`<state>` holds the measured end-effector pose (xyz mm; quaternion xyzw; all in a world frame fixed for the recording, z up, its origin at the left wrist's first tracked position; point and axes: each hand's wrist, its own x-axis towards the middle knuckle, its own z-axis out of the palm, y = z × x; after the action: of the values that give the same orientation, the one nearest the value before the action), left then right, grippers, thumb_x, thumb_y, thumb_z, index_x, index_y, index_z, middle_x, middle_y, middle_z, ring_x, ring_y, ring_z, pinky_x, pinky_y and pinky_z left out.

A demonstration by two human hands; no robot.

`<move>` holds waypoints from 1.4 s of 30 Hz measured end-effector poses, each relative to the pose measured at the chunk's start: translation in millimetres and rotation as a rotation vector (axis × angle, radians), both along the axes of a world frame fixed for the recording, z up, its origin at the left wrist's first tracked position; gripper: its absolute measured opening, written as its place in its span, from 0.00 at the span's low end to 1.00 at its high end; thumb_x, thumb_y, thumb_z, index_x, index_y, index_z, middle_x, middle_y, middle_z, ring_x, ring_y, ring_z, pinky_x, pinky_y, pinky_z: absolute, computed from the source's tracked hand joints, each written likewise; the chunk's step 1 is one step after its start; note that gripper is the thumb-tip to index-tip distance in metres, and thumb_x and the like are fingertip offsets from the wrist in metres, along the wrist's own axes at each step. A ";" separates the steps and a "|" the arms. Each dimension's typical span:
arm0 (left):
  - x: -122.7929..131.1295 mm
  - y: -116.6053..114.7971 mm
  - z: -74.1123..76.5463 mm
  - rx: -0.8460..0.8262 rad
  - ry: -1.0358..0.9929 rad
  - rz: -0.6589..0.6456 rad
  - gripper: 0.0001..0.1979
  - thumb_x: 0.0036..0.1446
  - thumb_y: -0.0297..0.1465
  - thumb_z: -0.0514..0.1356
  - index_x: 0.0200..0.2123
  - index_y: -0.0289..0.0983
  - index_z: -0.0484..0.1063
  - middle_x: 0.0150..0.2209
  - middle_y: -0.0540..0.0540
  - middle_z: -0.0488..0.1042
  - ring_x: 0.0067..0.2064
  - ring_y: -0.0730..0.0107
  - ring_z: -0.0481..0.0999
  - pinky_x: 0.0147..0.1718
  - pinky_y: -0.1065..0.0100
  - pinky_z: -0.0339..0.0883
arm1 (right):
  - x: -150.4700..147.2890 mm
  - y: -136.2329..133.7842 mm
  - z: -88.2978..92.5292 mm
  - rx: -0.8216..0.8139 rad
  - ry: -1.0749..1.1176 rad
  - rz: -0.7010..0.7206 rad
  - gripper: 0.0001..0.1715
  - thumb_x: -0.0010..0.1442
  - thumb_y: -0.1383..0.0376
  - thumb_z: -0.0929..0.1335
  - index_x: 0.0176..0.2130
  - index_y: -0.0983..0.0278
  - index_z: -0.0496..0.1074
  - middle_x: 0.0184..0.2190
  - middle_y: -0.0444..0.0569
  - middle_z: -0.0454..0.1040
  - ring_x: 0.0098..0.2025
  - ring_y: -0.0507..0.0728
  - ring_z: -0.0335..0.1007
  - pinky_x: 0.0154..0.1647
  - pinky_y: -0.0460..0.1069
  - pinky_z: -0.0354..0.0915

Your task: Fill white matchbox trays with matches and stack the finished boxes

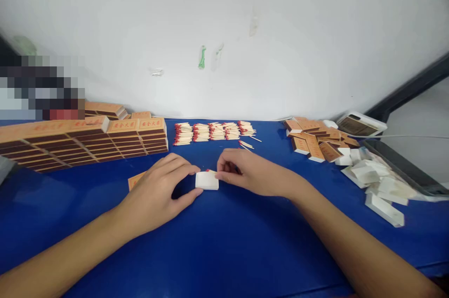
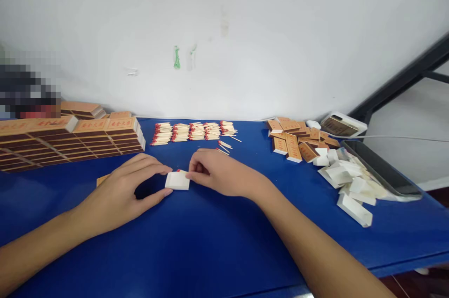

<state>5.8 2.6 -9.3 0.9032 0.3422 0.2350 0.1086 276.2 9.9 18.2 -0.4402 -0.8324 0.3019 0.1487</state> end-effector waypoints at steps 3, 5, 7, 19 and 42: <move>1.0 0.8 -0.7 0.025 0.002 0.042 0.21 0.66 0.42 0.66 0.58 0.39 0.74 0.51 0.42 0.78 0.54 0.54 0.75 0.53 0.55 0.72 | -10.4 -5.3 -4.9 -0.004 0.035 0.033 0.08 0.72 0.62 0.69 0.40 0.63 0.74 0.36 0.45 0.74 0.35 0.52 0.67 0.35 0.48 0.61; 1.6 1.5 -1.4 0.031 0.009 0.041 0.21 0.66 0.42 0.66 0.57 0.38 0.75 0.51 0.42 0.77 0.54 0.54 0.74 0.54 0.54 0.71 | -14.0 -7.2 -6.7 0.006 0.049 0.022 0.06 0.71 0.63 0.69 0.40 0.63 0.74 0.37 0.45 0.73 0.35 0.52 0.66 0.35 0.48 0.61; 1.9 2.0 -1.8 0.023 0.011 0.014 0.16 0.67 0.40 0.65 0.53 0.39 0.77 0.50 0.43 0.77 0.53 0.55 0.74 0.54 0.54 0.70 | -15.4 -8.2 -6.7 0.014 0.042 0.018 0.05 0.71 0.64 0.69 0.40 0.63 0.74 0.36 0.44 0.72 0.34 0.51 0.65 0.35 0.48 0.60; 2.4 1.1 -0.1 0.066 -0.008 -0.018 0.12 0.67 0.37 0.66 0.50 0.39 0.77 0.47 0.43 0.77 0.52 0.57 0.73 0.52 0.56 0.69 | -13.7 -11.3 2.2 0.049 -0.015 0.026 0.04 0.68 0.64 0.72 0.39 0.63 0.77 0.34 0.43 0.69 0.33 0.51 0.63 0.33 0.48 0.58; 1.2 0.1 -1.2 0.094 0.017 -0.015 0.12 0.68 0.39 0.65 0.49 0.39 0.76 0.47 0.45 0.78 0.52 0.58 0.75 0.52 0.57 0.69 | 30.5 12.5 7.2 -0.004 -0.261 -0.170 0.12 0.70 0.58 0.69 0.36 0.62 0.75 0.31 0.46 0.77 0.30 0.54 0.69 0.31 0.49 0.60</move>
<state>7.0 2.6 -10.5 0.9118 0.3251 0.2424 0.0649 306.7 22.4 25.4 -0.5449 -0.8038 0.2299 0.0636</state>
